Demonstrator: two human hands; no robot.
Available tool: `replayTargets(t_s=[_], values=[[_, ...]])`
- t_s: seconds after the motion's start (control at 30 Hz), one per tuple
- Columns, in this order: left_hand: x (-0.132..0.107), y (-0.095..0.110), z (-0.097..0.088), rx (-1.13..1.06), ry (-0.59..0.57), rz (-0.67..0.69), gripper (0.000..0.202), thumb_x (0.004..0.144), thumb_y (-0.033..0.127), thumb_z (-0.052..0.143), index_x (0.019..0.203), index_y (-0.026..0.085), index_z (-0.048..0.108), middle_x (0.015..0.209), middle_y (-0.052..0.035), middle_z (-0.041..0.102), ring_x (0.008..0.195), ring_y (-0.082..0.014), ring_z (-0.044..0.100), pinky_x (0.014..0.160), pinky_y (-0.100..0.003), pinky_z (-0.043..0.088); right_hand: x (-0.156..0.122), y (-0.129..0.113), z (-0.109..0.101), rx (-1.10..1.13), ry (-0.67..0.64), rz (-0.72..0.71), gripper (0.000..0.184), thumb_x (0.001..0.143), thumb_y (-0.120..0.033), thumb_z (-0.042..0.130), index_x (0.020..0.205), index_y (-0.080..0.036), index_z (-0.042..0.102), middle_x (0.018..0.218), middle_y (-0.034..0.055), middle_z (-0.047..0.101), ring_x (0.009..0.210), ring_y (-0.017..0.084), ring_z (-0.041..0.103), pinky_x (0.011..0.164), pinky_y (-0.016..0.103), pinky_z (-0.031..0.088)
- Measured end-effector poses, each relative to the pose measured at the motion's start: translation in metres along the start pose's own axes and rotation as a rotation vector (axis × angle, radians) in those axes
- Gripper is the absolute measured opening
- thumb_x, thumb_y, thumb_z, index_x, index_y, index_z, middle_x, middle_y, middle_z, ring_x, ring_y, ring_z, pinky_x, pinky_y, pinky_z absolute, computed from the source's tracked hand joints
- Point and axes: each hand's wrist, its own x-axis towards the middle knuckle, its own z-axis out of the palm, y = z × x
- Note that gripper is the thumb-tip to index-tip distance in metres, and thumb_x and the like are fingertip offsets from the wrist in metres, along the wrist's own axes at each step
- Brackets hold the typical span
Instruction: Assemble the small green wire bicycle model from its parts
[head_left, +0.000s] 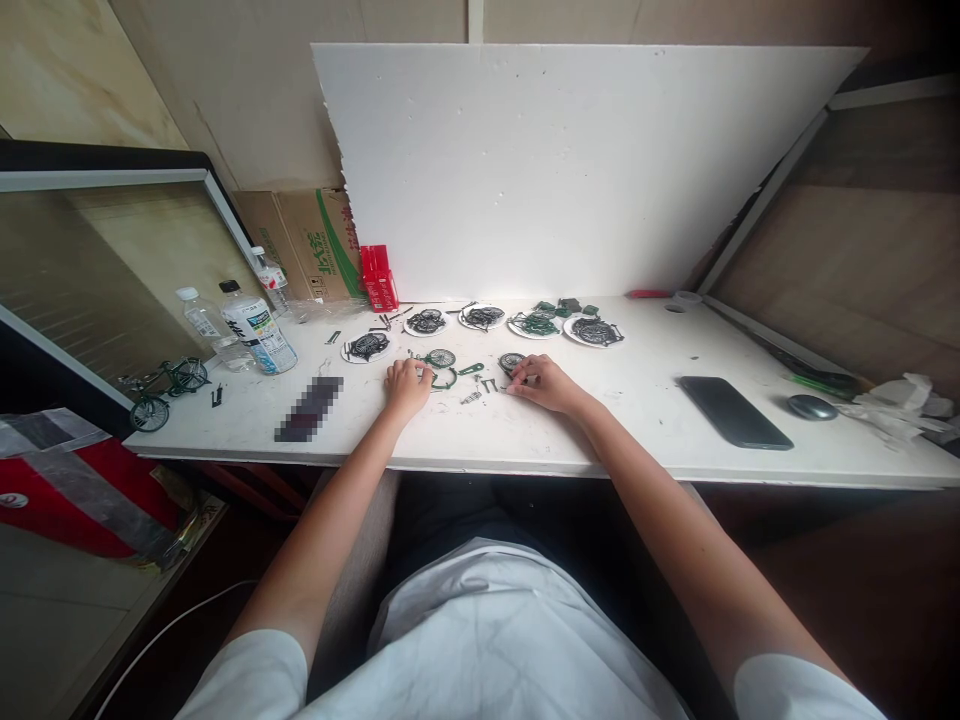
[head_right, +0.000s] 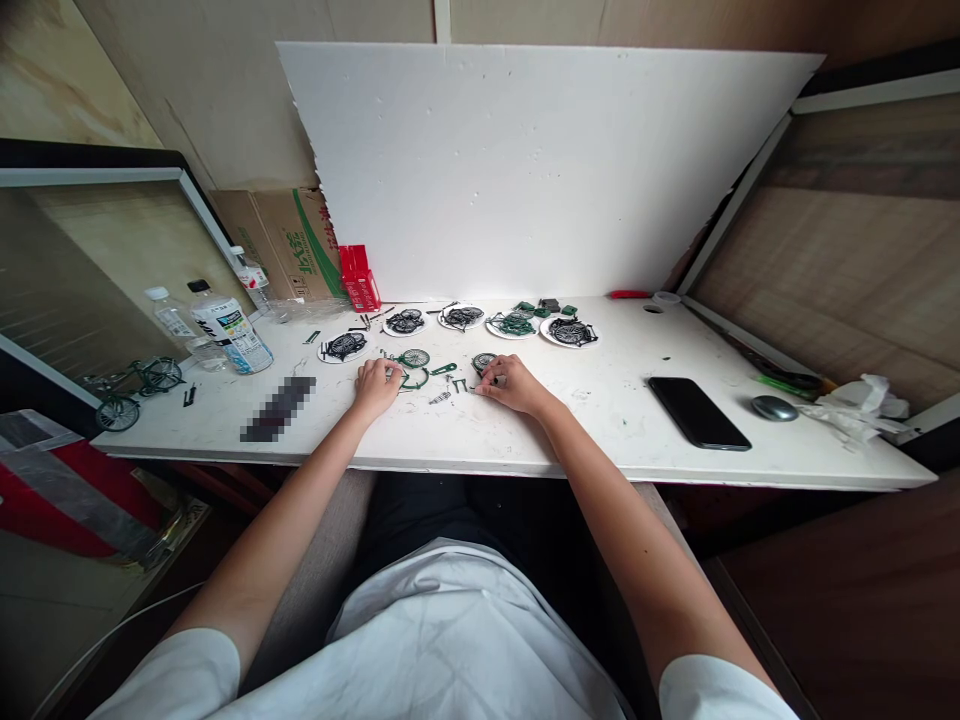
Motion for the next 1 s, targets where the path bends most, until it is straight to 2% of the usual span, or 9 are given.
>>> replayTargets(t_s=[0.1,0.3,0.53,0.73,0.87,1.0], values=[[0.0006,-0.0006,0.0005,-0.006,0.000,-0.005,0.027,0.104,0.042,0.051,0.118,0.026,0.068,0.141,-0.0150,0.063,0.140,-0.0363,0.052,0.119,-0.052,0.042,0.0001,-0.0002,0.0003,0.025,0.012,0.028,0.033,0.089,-0.055,0.079,0.082,-0.023,0.079,0.114,0.0117,0.077,0.116,0.035,0.065,0.095,0.047,0.055],[0.0030,-0.0030,0.0023,-0.027,0.013,-0.005,0.028,0.104,0.043,0.051,0.118,0.026,0.069,0.140,-0.0150,0.064,0.140,-0.0357,0.053,0.120,-0.052,0.043,-0.0004,0.0026,0.0018,0.060,0.070,0.078,0.032,0.099,-0.053,0.065,0.093,-0.022,0.070,0.108,0.0124,0.076,0.107,0.033,0.067,0.081,0.042,0.056],[0.0042,-0.0059,0.0045,-0.033,0.022,0.001,0.029,0.104,0.044,0.051,0.118,0.027,0.070,0.141,-0.0144,0.064,0.140,-0.0356,0.053,0.120,-0.053,0.043,-0.0002,0.0006,-0.0015,0.060,0.217,0.098,0.035,0.106,-0.055,0.052,0.096,-0.023,0.060,0.102,0.0128,0.075,0.098,0.030,0.070,0.084,0.043,0.054],[0.0050,-0.0067,0.0057,-0.020,0.017,0.002,0.028,0.104,0.044,0.051,0.118,0.027,0.069,0.141,-0.0145,0.063,0.140,-0.0354,0.053,0.120,-0.052,0.043,0.0009,0.0016,-0.0017,0.067,0.239,0.099,0.034,0.104,-0.056,0.056,0.096,-0.023,0.062,0.099,0.0121,0.076,0.096,0.029,0.070,0.079,0.040,0.053],[0.0057,-0.0075,0.0062,-0.020,0.013,0.003,0.028,0.104,0.044,0.051,0.118,0.027,0.069,0.141,-0.0149,0.063,0.140,-0.0358,0.052,0.119,-0.052,0.043,0.0031,0.0050,-0.0014,0.066,0.336,0.121,0.034,0.102,-0.056,0.059,0.097,-0.023,0.066,0.101,0.0122,0.076,0.095,0.029,0.069,0.078,0.040,0.052],[0.0060,-0.0085,0.0069,-0.010,0.008,0.013,0.028,0.104,0.043,0.051,0.119,0.027,0.069,0.140,-0.0150,0.063,0.139,-0.0365,0.052,0.118,-0.053,0.043,0.0043,0.0069,-0.0034,0.041,0.448,0.085,0.038,0.105,-0.056,0.054,0.106,-0.023,0.072,0.113,0.0138,0.077,0.099,0.029,0.068,0.086,0.044,0.053]])
